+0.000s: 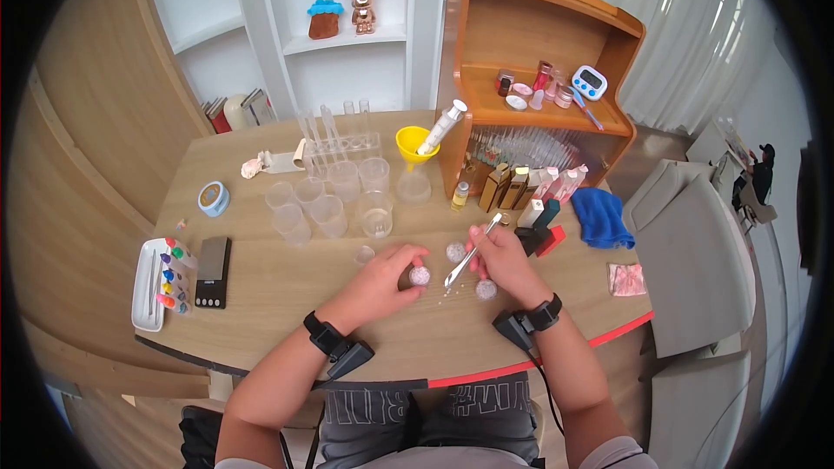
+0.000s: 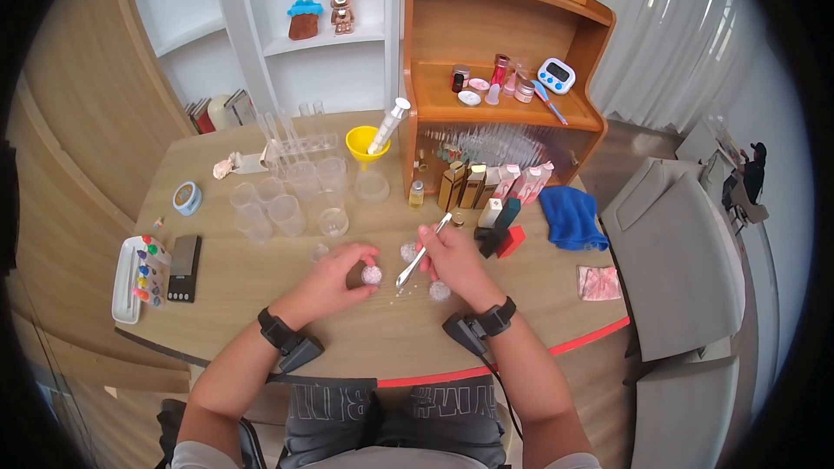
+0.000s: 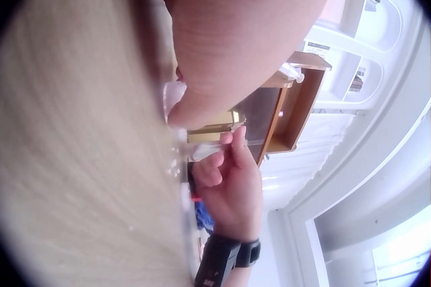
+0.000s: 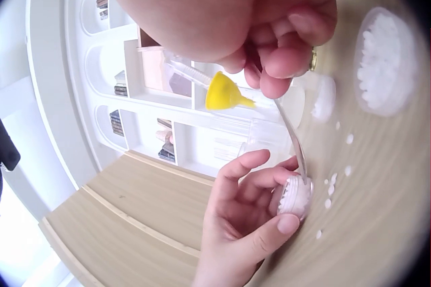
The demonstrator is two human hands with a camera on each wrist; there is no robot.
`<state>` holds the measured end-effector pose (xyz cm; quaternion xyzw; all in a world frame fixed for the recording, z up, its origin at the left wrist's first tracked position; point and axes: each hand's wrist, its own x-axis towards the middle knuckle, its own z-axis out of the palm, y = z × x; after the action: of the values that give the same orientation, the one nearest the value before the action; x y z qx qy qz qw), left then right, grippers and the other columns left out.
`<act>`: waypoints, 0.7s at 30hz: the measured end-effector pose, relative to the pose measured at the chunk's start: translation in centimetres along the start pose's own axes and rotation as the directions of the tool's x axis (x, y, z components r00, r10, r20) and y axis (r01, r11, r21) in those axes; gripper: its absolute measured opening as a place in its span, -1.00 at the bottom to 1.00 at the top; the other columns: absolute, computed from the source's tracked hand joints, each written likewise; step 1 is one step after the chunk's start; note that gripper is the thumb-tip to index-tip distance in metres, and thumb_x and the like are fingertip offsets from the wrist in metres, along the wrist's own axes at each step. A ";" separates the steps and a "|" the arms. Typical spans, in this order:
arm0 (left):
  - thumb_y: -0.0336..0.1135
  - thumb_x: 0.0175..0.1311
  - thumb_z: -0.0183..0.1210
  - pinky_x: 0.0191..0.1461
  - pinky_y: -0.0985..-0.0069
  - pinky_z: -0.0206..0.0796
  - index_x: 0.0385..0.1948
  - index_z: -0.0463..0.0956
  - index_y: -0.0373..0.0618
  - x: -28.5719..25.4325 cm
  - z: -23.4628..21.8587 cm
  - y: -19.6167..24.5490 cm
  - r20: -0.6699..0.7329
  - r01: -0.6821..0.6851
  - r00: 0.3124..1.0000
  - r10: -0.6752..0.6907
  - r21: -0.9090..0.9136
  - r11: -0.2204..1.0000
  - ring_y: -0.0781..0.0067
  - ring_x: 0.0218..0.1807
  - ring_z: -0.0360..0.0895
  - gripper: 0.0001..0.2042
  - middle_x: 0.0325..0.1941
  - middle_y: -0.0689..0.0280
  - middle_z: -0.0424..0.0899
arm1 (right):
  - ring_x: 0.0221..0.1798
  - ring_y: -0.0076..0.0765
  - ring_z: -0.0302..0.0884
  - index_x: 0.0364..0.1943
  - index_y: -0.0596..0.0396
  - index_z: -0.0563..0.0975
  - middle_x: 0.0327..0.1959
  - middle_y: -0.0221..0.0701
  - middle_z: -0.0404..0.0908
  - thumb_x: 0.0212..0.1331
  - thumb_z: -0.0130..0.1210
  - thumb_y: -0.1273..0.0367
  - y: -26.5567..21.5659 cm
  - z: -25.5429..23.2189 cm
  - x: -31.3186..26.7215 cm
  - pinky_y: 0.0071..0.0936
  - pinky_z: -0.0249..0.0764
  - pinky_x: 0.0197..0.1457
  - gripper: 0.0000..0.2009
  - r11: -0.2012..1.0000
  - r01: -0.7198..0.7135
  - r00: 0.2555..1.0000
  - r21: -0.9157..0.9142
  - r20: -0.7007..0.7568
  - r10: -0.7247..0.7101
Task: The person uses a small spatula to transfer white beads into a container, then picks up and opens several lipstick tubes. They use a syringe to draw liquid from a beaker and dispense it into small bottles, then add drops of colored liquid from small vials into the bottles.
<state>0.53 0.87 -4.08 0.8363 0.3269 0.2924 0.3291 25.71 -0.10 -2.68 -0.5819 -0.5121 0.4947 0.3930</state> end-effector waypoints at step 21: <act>-0.40 0.11 0.39 0.21 0.29 0.40 0.13 0.44 -0.11 0.0 -0.2 0.2 0.009 0.008 1.000 -0.008 -0.005 1.000 0.13 0.12 0.56 -0.50 0.02 0.18 0.60 | -0.66 -0.62 0.41 -0.30 0.08 0.51 -0.60 -0.49 0.54 0.52 -0.04 0.08 0.0 -0.1 0.2 -0.61 0.32 -0.59 -0.63 0.987 -0.032 0.999 0.159 0.016 0.030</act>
<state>0.46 0.83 -3.83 0.8354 0.3280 0.2883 0.3337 25.81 0.08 -2.66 -0.5531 -0.4644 0.5441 0.4271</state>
